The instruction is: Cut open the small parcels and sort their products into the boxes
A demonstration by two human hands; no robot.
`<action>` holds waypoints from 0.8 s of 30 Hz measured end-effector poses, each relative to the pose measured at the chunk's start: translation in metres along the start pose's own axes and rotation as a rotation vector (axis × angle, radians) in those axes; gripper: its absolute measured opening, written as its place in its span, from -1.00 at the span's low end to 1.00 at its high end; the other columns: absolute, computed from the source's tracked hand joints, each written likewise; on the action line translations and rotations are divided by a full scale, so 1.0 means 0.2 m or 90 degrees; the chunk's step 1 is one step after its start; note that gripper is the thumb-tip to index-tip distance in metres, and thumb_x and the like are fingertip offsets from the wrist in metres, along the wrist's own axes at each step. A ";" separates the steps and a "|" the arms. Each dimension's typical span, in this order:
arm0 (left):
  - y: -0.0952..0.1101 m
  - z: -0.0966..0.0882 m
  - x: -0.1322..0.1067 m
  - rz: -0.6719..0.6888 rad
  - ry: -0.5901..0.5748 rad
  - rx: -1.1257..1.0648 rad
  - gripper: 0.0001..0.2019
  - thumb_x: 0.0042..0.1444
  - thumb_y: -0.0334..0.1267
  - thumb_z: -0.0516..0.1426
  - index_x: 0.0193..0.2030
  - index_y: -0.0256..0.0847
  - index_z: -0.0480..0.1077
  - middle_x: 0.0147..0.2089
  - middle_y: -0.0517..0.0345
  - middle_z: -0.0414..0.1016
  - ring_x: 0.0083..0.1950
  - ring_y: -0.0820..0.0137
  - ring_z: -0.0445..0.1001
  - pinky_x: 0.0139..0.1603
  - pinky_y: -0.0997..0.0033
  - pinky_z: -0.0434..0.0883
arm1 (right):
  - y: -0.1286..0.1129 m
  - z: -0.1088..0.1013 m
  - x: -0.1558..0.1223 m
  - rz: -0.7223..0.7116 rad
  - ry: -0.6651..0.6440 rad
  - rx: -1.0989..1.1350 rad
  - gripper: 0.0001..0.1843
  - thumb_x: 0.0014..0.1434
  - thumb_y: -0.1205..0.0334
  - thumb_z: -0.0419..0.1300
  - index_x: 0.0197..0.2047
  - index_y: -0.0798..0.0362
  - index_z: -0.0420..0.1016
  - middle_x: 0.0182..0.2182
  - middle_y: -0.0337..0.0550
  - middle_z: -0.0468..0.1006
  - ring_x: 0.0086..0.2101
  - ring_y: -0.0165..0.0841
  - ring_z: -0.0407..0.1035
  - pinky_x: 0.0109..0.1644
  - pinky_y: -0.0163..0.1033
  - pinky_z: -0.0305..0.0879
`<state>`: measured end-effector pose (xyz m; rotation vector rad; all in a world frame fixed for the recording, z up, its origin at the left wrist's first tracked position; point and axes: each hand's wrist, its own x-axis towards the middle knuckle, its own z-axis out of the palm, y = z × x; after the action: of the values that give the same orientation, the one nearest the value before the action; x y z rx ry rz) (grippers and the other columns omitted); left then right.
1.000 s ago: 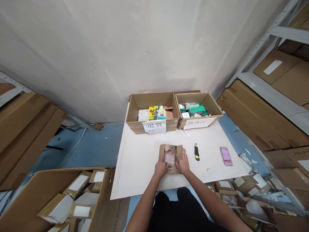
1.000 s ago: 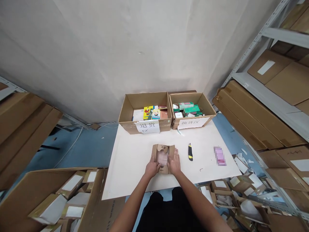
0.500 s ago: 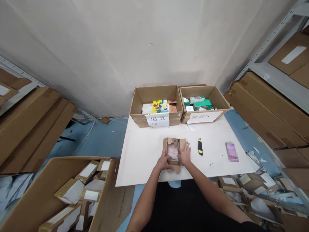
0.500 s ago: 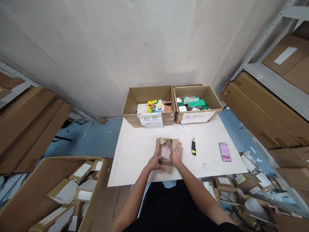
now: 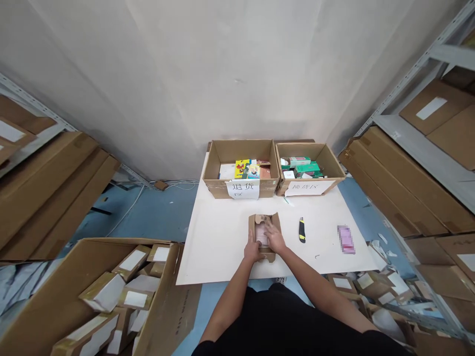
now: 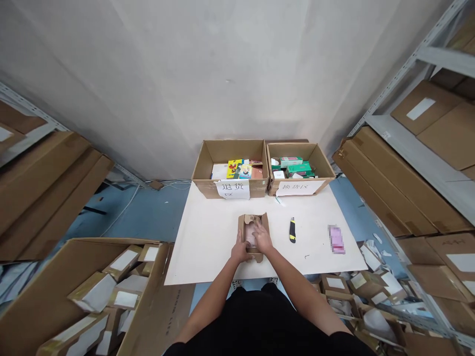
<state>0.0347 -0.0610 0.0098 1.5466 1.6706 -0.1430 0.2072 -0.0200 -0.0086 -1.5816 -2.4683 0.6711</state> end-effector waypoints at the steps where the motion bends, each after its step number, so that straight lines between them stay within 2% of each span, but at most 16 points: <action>1: 0.00 0.00 0.01 0.010 -0.001 0.010 -0.38 -0.21 -0.03 0.53 0.03 -0.09 0.55 0.70 0.12 -0.46 0.65 0.00 -0.12 0.38 0.19 0.34 | -0.01 0.00 0.01 -0.011 -0.063 0.016 -0.55 0.20 0.51 0.11 0.05 0.06 0.67 0.38 0.07 0.40 0.42 -0.12 0.17 0.46 0.02 0.14; 2: 0.00 0.00 0.02 0.020 -0.002 0.021 -0.38 -0.20 -0.04 0.53 0.03 -0.11 0.54 0.69 0.08 -0.50 0.65 -0.01 -0.14 0.38 0.19 0.34 | -0.02 0.00 0.03 -0.008 -0.123 0.023 -0.57 0.19 0.50 0.13 0.05 0.09 0.66 0.34 0.12 0.44 0.35 -0.12 0.29 0.40 -0.04 0.24; 4: 0.00 0.01 0.03 0.031 -0.006 0.027 -0.39 -0.17 -0.05 0.52 0.05 -0.12 0.52 0.69 0.05 -0.58 0.66 -0.01 -0.18 0.37 0.18 0.35 | -0.02 0.01 0.06 0.023 -0.183 0.018 -0.53 0.17 0.51 0.17 0.13 0.15 0.62 0.36 0.20 0.39 0.30 -0.10 0.36 0.34 -0.08 0.31; 6: 0.00 0.02 0.03 0.044 -0.007 0.013 -0.41 -0.13 -0.07 0.51 0.05 -0.12 0.51 0.68 0.07 -0.62 0.67 0.01 -0.24 0.38 0.16 0.35 | -0.02 0.01 0.09 0.049 -0.166 0.006 -0.39 0.15 0.53 0.17 0.27 0.18 0.52 0.43 0.21 0.28 0.39 -0.08 0.23 0.39 -0.07 0.25; 8: -0.01 0.03 0.02 0.063 -0.003 -0.011 -0.44 -0.11 -0.10 0.50 0.04 -0.14 0.52 0.68 0.06 -0.63 0.67 0.02 -0.35 0.44 0.14 0.28 | -0.01 -0.01 0.13 0.035 -0.117 0.008 -0.26 0.13 0.56 0.12 0.39 0.15 0.40 0.48 0.13 0.20 0.48 -0.09 0.02 0.46 -0.01 0.14; 11: 0.00 0.03 0.02 0.074 0.003 -0.045 -0.48 -0.13 -0.16 0.51 -0.01 -0.21 0.54 0.68 0.03 -0.62 0.66 -0.03 -0.48 0.54 0.10 0.13 | -0.02 -0.09 0.22 -0.002 -0.069 0.015 -0.19 0.10 0.56 0.07 0.43 0.11 0.36 0.53 -0.02 0.09 0.52 -0.10 -0.20 0.53 0.08 -0.02; 14: 0.00 0.03 0.02 0.061 0.002 -0.054 -0.47 -0.13 -0.15 0.52 0.00 -0.23 0.54 0.67 -0.01 -0.64 0.66 -0.03 -0.49 0.54 0.08 0.13 | -0.04 -0.18 0.34 0.034 -0.069 -0.011 -0.16 0.08 0.55 0.06 0.46 0.10 0.32 0.56 -0.06 0.00 0.53 -0.08 -0.28 0.53 0.10 -0.08; 17: 0.00 0.02 0.02 0.062 0.008 -0.055 -0.46 -0.10 -0.10 0.50 0.02 -0.20 0.53 0.67 0.03 -0.62 0.67 0.00 -0.46 0.49 0.08 0.22 | -0.06 -0.25 0.42 0.115 -0.044 -0.039 -0.17 0.10 0.54 0.08 0.46 0.10 0.31 0.56 0.00 -0.02 0.52 0.00 -0.28 0.50 0.16 -0.08; 19: 0.00 0.02 0.01 0.068 0.006 -0.060 -0.44 -0.10 -0.06 0.50 0.03 -0.18 0.53 0.68 0.06 -0.62 0.67 -0.02 -0.44 0.46 0.06 0.26 | -0.08 -0.26 0.42 0.168 0.034 -0.042 -0.25 0.14 0.50 0.08 0.42 0.13 0.35 0.54 0.05 0.05 0.51 0.03 -0.27 0.50 0.16 -0.09; 21: -0.01 0.02 0.01 0.073 0.001 -0.070 -0.43 -0.09 -0.04 0.50 0.04 -0.19 0.53 0.67 0.06 -0.63 0.67 -0.04 -0.44 0.47 0.05 0.25 | -0.12 -0.24 0.38 0.189 0.118 -0.033 -0.35 0.21 0.46 0.04 0.37 0.16 0.40 0.49 0.08 0.15 0.49 0.00 -0.17 0.50 0.11 -0.06; 22: -0.01 0.02 0.01 0.077 0.002 -0.076 -0.44 -0.07 -0.05 0.49 0.04 -0.21 0.53 0.67 0.05 -0.63 0.66 -0.06 -0.44 0.49 0.05 0.22 | -0.13 -0.22 0.35 0.182 0.125 -0.025 -0.39 0.25 0.44 0.01 0.35 0.17 0.41 0.46 0.09 0.22 0.46 -0.03 -0.07 0.49 0.06 -0.01; 24: -0.01 0.02 0.02 0.107 0.008 -0.108 -0.45 -0.04 -0.08 0.48 0.06 -0.24 0.53 0.68 0.01 -0.59 0.66 -0.09 -0.47 0.57 0.03 0.08 | -0.17 -0.16 0.30 0.153 0.051 -0.007 -0.46 0.30 0.43 -0.03 0.28 0.17 0.47 0.33 0.09 0.41 0.34 -0.11 0.20 0.43 -0.06 0.13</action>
<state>0.0354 -0.0619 0.0040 1.5518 1.5133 0.0951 0.1629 0.0304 0.0268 -1.8901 -2.2496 0.6125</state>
